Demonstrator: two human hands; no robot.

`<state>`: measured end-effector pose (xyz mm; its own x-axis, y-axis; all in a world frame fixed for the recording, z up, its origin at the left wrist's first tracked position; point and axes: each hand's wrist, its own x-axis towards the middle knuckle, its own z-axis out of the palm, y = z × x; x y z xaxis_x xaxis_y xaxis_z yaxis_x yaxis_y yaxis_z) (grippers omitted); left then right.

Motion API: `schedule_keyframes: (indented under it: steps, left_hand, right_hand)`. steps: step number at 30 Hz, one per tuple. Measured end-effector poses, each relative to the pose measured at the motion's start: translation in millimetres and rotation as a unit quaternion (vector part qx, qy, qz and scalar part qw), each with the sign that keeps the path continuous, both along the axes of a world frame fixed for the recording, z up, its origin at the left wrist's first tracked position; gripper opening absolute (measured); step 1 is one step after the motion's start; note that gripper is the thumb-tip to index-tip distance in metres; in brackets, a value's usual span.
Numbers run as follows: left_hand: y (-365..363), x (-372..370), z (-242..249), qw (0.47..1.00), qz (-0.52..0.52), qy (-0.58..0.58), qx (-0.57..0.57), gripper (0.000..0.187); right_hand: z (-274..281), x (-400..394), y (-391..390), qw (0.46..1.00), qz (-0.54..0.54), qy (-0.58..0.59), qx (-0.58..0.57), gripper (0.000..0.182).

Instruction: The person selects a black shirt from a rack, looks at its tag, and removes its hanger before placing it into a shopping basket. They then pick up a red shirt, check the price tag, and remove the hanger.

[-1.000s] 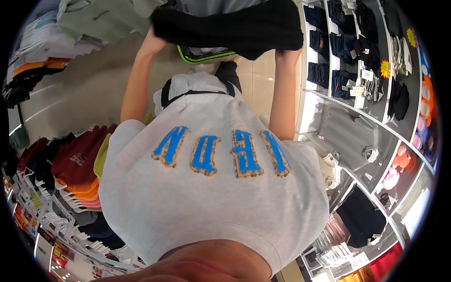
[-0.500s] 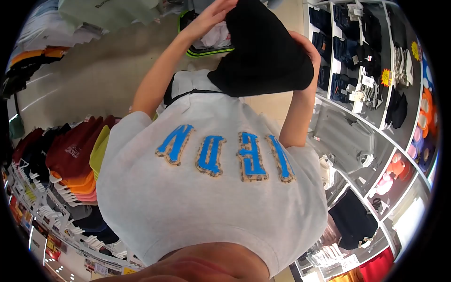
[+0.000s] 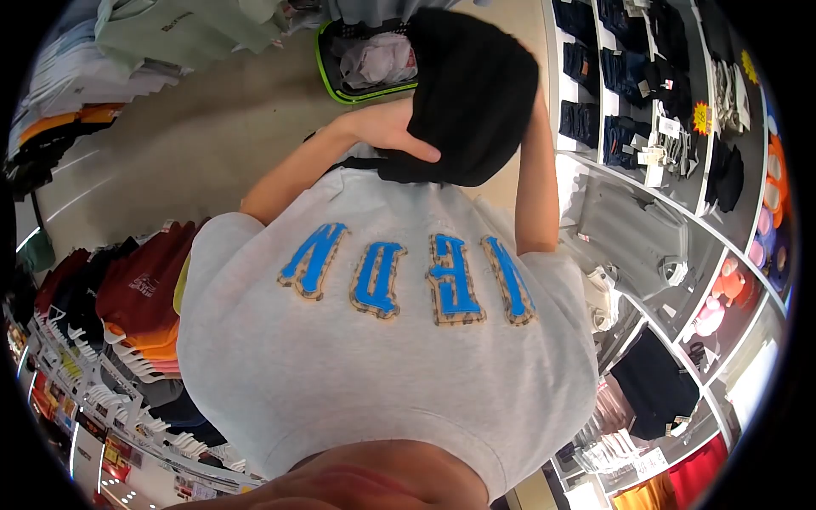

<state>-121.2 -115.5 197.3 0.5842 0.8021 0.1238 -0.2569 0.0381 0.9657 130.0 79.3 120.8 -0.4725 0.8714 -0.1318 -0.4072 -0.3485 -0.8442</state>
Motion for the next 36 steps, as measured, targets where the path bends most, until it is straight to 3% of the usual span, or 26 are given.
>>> schedule_keyframes:
  steps: [1, 2, 3, 4, 6, 8, 9, 10, 11, 12, 13, 14, 16, 17, 19, 20, 22, 23, 26, 27, 32, 34, 36]
  left_hand:
    - [-1.0, 1.3, 0.8, 0.998, 0.055, -0.019, -0.029, 0.063]
    - [-1.3, 0.7, -2.7, 0.998, 0.061, -0.019, -0.028, 0.063]
    - [-4.1, 0.2, -9.4, 0.998, 0.055, 0.014, -0.039, 0.053]
    - [-6.9, -1.2, -12.4, 0.996, 0.049, 0.046, -0.053, 0.044]
    - [-11.3, -1.2, -16.0, 0.996, 0.062, 0.051, -0.047, 0.039]
    - [-11.3, 1.4, -16.5, 0.996, 0.065, 0.056, -0.038, 0.035]
    - [-9.1, 3.1, -14.5, 0.997, 0.047, 0.063, -0.027, 0.034]
    - [-5.9, 4.9, -11.7, 0.997, 0.030, 0.069, -0.014, 0.033]
    - [-1.4, 6.2, -7.9, 0.997, 0.028, 0.068, -0.016, 0.033]
    - [3.2, 7.3, -2.9, 0.993, -0.015, 0.117, -0.009, 0.029]
    - [6.8, 7.0, 2.1, 0.984, -0.057, 0.166, -0.003, 0.029]
    - [9.0, 5.4, 8.8, 0.985, -0.057, 0.165, -0.003, 0.029]
    - [10.1, 4.0, 19.2, 0.975, -0.098, 0.200, -0.004, 0.027]
    - [8.0, 4.6, 14.4, 0.975, -0.098, 0.199, -0.006, 0.027]
    - [0.7, 5.3, 6.3, 0.993, -0.026, 0.113, 0.000, 0.029]
    - [-0.2, 6.7, 2.5, 0.993, -0.028, 0.113, -0.002, 0.029]
    - [1.7, 5.7, 8.8, 0.993, 0.001, 0.111, -0.042, 0.032]
    - [4.5, 5.3, 12.7, 0.984, -0.021, 0.149, -0.096, 0.038]
    - [2.5, 6.9, 30.0, 0.990, -0.030, 0.128, -0.056, 0.042]
    - [5.8, -0.2, 48.9, 0.978, -0.068, 0.193, -0.033, 0.042]
    - [5.6, 2.9, 33.6, 0.972, -0.006, 0.235, 0.011, 0.034]
    - [12.3, -2.8, 41.1, 0.921, 0.072, 0.381, 0.036, 0.040]
    - [13.8, 1.5, 8.7, 0.908, 0.226, 0.346, 0.069, 0.039]
  right_hand:
    - [-2.3, 7.0, 0.1, 0.958, 0.110, -0.202, 0.171, 0.037]
    - [-4.5, 11.1, 2.6, 0.835, 0.213, -0.385, 0.331, 0.041]
    - [-19.2, 14.9, 19.1, 0.703, 0.419, -0.493, 0.294, 0.049]
    - [-7.3, 15.1, 13.6, 0.610, 0.541, -0.541, 0.205, 0.051]
    - [23.7, 16.8, 26.2, 0.570, 0.537, -0.605, 0.143, 0.046]
    - [22.1, 18.8, 33.5, 0.799, 0.275, -0.494, 0.203, 0.045]
    - [59.4, -17.2, 9.6, 0.859, 0.191, -0.428, 0.205, 0.045]
    - [76.5, -41.4, -13.0, 0.916, 0.171, -0.351, 0.098, 0.048]
    - [69.8, -47.9, -20.5, 0.919, 0.277, -0.276, 0.037, 0.052]
    - [69.1, -62.9, -35.4, 0.890, 0.379, -0.242, 0.075, 0.055]
    - [41.4, -59.8, -48.3, 0.850, 0.377, -0.359, 0.083, 0.059]
    - [47.9, -72.5, -68.3, 0.861, 0.378, -0.341, 0.012, 0.058]
    - [36.9, -76.8, -88.5, 0.847, 0.355, -0.280, -0.279, 0.056]
    - [34.3, -73.9, -90.8, 0.846, 0.355, -0.281, -0.281, 0.056]
    - [28.5, -65.7, -93.2, 0.849, 0.281, -0.150, -0.422, 0.047]
    - [18.2, -56.2, -94.5, 0.848, 0.280, -0.149, -0.425, 0.047]
    - [12.2, -49.4, -96.8, 0.889, 0.325, -0.165, -0.277, 0.037]
    - [11.8, -41.9, -100.3, 0.909, 0.298, -0.169, -0.236, 0.033]
    - [47.8, -51.8, -113.0, 0.934, 0.266, -0.240, -0.015, 0.034]
    - [62.3, -56.8, -118.8, 0.927, 0.252, -0.268, 0.075, 0.035]
    - [124.5, -88.5, -136.3, 0.791, 0.185, -0.378, 0.445, 0.038]
    - [136.9, -98.1, -132.5, 0.749, 0.173, -0.401, 0.498, 0.039]
    - [142.9, -102.9, -127.9, 0.719, 0.166, -0.418, 0.530, 0.040]
